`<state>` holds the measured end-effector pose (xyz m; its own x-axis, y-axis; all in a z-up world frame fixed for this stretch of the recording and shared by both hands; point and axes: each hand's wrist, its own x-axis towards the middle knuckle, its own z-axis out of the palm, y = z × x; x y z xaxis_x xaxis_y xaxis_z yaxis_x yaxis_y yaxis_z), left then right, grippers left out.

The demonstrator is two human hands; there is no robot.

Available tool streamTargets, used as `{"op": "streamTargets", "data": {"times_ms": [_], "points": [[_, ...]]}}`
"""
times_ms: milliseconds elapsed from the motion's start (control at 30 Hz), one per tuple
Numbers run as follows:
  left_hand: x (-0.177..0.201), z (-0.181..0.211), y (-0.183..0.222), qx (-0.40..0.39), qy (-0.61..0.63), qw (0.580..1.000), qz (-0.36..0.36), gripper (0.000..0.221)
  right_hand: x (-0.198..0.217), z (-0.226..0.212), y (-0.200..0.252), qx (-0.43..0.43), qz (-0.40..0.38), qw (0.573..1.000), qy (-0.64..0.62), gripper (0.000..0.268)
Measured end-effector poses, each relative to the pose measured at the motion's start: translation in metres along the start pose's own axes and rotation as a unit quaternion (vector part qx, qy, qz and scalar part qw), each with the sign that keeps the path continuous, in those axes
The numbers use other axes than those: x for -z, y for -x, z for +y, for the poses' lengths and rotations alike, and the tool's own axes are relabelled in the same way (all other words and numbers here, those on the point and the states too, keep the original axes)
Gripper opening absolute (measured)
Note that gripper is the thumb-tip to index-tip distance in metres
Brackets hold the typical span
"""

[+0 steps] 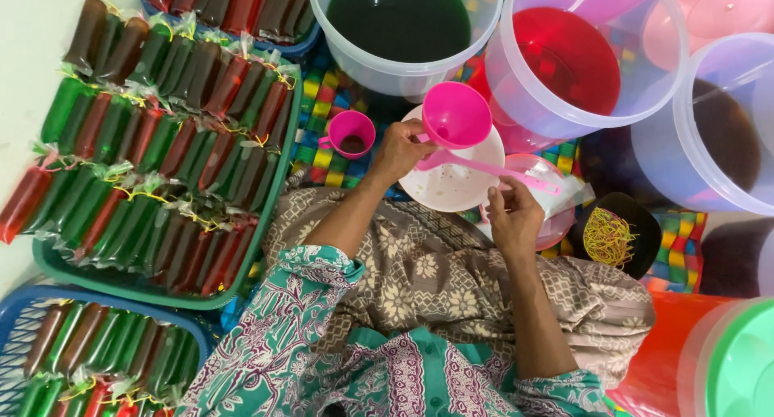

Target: Filling small plastic tubes with colored liquid and tying them with rubber bands.

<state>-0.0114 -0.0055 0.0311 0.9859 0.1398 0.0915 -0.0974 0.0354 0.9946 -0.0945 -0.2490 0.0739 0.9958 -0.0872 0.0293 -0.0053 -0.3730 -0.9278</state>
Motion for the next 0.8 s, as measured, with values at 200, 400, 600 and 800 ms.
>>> {"op": "streamTargets", "data": {"times_ms": [200,400,600,800], "points": [[-0.001,-0.016,-0.005,0.01,-0.029,0.999,-0.012,0.026,-0.011,-0.078,-0.01,0.208,0.004,0.976,0.064,0.051],[0.002,-0.008,-0.004,0.004,-0.039,0.999,-0.024,0.027,-0.025,-0.081,-0.037,0.327,-0.027,0.913,0.244,0.03],[0.001,-0.015,-0.009,0.015,-0.055,0.998,-0.018,0.023,-0.029,-0.076,-0.045,0.312,-0.039,0.923,0.224,0.014],[0.001,-0.007,-0.006,0.003,-0.059,0.998,-0.021,0.021,-0.026,-0.083,-0.045,0.297,-0.048,0.931,0.209,0.014]]}}
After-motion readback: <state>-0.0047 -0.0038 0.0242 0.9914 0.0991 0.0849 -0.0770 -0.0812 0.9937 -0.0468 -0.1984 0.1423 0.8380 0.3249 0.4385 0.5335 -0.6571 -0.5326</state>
